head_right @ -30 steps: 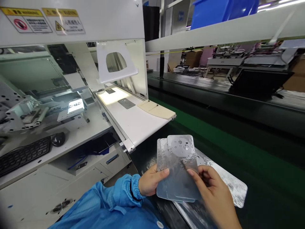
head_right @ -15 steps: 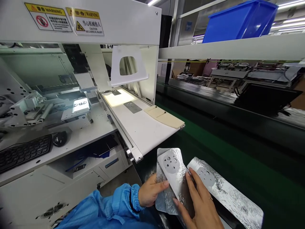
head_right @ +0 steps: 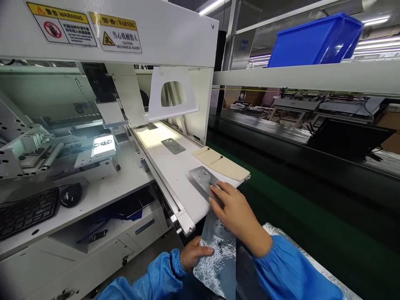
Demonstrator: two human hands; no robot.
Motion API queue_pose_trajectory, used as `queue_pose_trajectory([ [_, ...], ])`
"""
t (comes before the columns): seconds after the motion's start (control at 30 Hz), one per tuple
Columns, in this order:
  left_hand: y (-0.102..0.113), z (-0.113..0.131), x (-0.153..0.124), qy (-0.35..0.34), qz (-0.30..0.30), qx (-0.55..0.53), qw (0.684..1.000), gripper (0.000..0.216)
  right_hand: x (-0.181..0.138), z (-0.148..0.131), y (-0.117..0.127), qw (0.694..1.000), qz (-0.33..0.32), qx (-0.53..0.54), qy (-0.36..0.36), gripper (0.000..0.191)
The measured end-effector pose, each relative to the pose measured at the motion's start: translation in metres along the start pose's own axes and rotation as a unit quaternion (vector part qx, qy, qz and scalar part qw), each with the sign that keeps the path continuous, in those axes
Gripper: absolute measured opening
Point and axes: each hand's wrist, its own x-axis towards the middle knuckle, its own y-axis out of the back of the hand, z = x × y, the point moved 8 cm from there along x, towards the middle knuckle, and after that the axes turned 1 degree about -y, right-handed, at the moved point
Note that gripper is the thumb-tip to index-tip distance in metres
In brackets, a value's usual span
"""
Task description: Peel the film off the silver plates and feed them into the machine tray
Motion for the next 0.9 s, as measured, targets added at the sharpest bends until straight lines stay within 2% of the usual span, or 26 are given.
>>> queue_pose_trajectory([
  [0.1,0.002,0.003,0.002,-0.006,0.001,0.000,1.000,0.052,0.032,0.002,-0.029,0.998,-0.049,-0.033,-0.008,0.041],
  [0.2,-0.001,0.003,0.002,0.007,0.007,0.020,1.000,0.051,0.046,0.006,-0.042,0.994,-0.091,-0.053,-0.031,0.040],
  [0.33,-0.005,0.003,0.003,0.021,0.003,0.034,0.999,0.053,0.042,0.005,-0.047,0.989,-0.124,-0.074,-0.033,0.045],
  [0.6,0.000,-0.001,0.004,0.032,0.004,0.049,0.998,0.054,0.017,-0.021,-0.054,0.983,-0.160,-0.089,-0.013,0.059],
  [0.9,0.002,-0.003,0.005,0.027,0.007,0.070,0.997,0.054,0.028,-0.029,-0.055,0.980,-0.168,-0.096,-0.044,0.065],
])
